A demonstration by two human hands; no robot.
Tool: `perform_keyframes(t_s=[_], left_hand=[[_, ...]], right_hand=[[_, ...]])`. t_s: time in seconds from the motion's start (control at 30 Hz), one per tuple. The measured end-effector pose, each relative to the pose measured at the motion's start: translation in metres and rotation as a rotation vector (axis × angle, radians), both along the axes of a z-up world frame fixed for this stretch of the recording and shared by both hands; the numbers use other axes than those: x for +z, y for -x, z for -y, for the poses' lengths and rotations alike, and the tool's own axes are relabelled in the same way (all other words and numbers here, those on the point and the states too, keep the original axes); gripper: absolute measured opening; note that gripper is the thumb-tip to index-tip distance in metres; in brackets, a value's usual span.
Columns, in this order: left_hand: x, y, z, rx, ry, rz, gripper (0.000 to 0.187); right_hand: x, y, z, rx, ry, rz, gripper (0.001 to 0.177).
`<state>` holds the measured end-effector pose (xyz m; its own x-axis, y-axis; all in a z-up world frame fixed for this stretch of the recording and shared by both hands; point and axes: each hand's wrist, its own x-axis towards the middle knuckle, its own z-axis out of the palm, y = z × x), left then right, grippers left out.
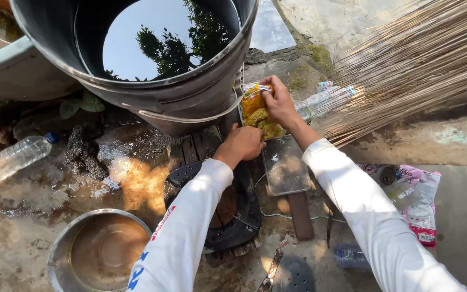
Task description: Cleaning the burner components of a portable gas stove using a scraper and sponge.
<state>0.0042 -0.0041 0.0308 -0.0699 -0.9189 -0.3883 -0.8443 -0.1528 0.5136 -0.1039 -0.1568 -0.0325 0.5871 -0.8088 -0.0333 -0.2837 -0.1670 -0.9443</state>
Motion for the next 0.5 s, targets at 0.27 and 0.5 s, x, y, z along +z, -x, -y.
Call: perform_keyframes(t_s=[0.27,0.5], left_hand=[[0.011,-0.018,0.005,0.218,-0.016,-0.261,0.032],[-0.095,-0.014,0.028,0.478,0.781,-0.116,0.077]], right_hand=[[0.028,0.013,0.006,-0.046,-0.303,0.485,0.016],[0.042,0.028,-0.002,-0.026,-0.553,0.716,0.02]])
